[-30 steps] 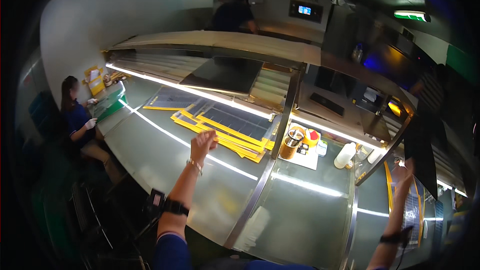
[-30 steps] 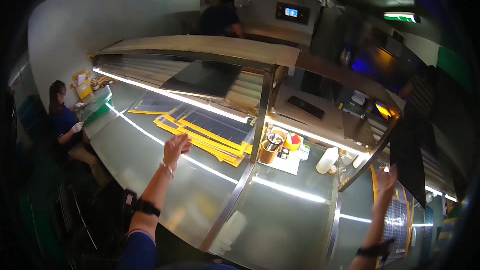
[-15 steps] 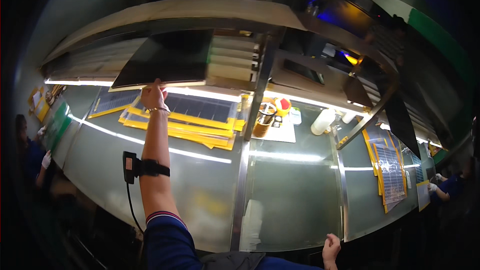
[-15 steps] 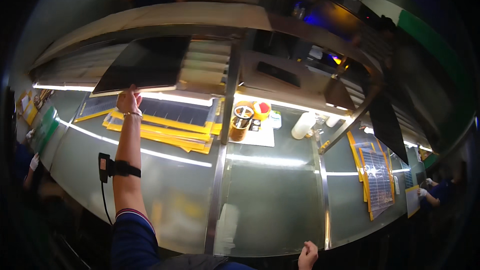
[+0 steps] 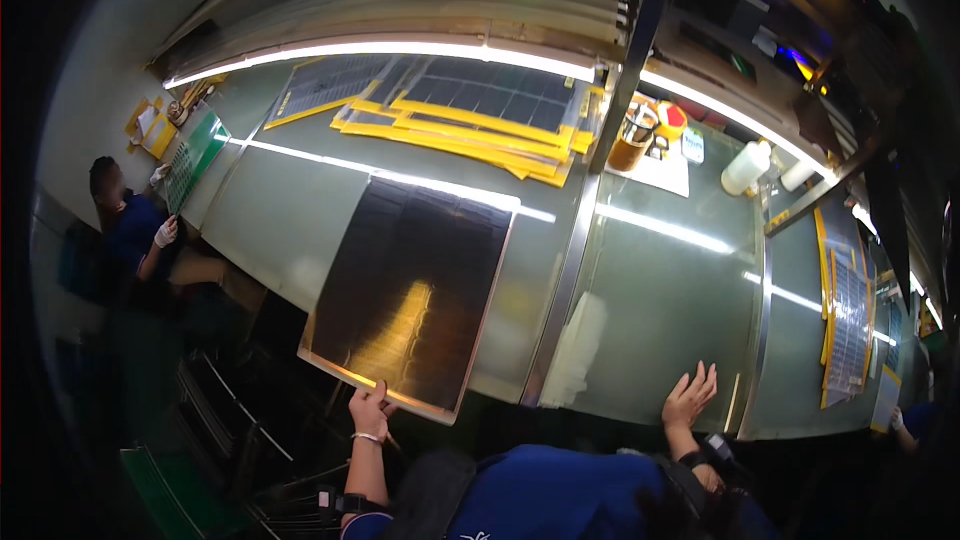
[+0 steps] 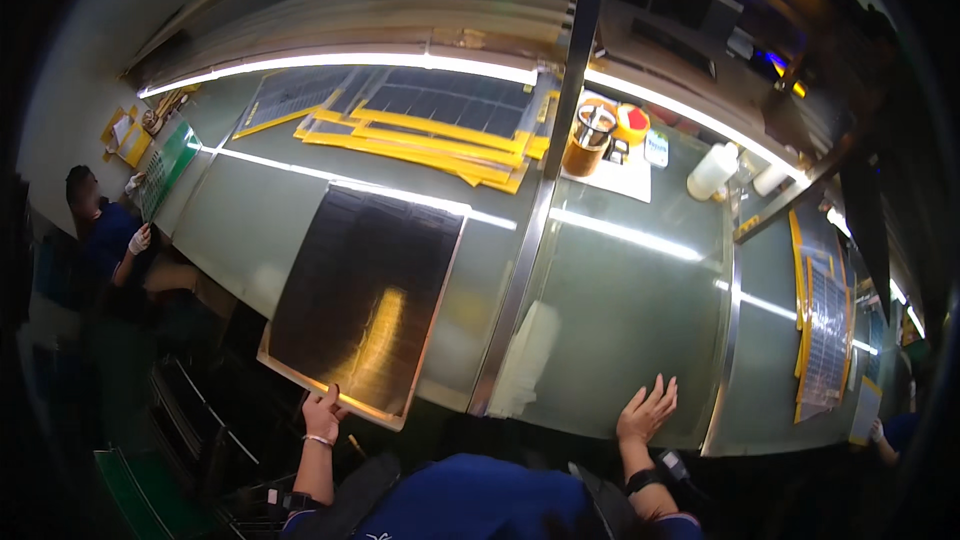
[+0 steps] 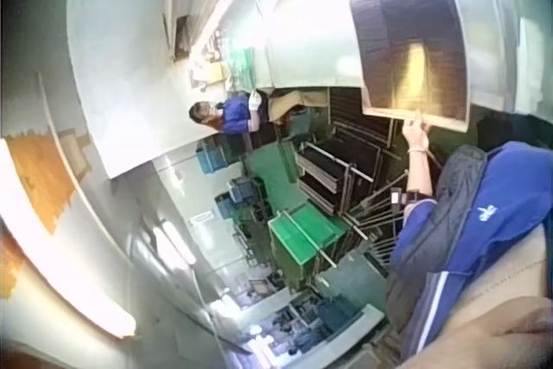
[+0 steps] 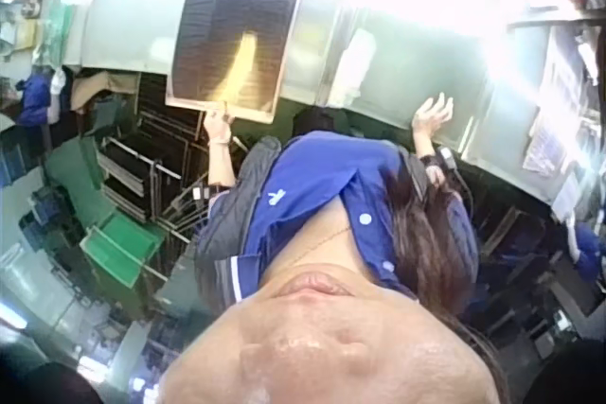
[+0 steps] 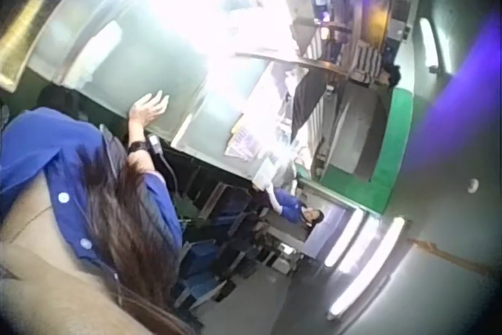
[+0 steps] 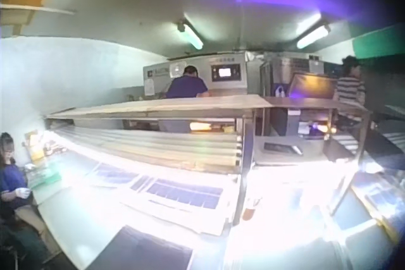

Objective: Inspecting, sorting, and placing solar cell panels into storage racks.

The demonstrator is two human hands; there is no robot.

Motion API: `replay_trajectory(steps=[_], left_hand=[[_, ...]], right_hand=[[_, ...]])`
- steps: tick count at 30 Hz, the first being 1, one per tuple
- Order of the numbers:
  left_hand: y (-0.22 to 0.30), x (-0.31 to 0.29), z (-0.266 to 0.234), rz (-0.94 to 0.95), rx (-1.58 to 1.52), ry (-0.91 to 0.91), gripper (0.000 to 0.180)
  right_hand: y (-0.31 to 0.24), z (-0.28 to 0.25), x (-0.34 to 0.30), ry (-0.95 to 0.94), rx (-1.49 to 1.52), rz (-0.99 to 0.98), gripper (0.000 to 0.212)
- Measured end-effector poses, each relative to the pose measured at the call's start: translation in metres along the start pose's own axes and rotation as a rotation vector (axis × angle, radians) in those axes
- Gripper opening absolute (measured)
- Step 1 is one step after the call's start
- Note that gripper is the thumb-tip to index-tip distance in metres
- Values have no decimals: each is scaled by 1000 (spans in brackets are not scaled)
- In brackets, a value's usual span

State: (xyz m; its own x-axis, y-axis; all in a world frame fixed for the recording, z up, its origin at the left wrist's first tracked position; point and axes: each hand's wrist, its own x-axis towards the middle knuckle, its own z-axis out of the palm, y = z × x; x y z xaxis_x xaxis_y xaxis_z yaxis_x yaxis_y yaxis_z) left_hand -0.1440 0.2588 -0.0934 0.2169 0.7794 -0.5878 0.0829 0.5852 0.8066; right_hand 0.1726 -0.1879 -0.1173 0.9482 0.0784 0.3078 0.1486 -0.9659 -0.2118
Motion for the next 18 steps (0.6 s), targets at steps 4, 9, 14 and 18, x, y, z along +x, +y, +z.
replay_trajectory(steps=[4, 9, 14, 18], left_hand=[[-24, 44, -23, 796, 1064, 714, 77], [2, 4, 122, 1092, 1457, -220, 64], [-8, 24, 222, 955, 2129, -9, 61], [-13, -3, 259, 1022, 1749, -178, 63]], right_hand=[[4, 2, -3, 32, -13, 15, 44], [-10, -25, -10, 57, 179, -18, 44], [-19, -69, -72, 88, 393, -46, 42], [43, -98, -186, -27, 367, 303, 39]])
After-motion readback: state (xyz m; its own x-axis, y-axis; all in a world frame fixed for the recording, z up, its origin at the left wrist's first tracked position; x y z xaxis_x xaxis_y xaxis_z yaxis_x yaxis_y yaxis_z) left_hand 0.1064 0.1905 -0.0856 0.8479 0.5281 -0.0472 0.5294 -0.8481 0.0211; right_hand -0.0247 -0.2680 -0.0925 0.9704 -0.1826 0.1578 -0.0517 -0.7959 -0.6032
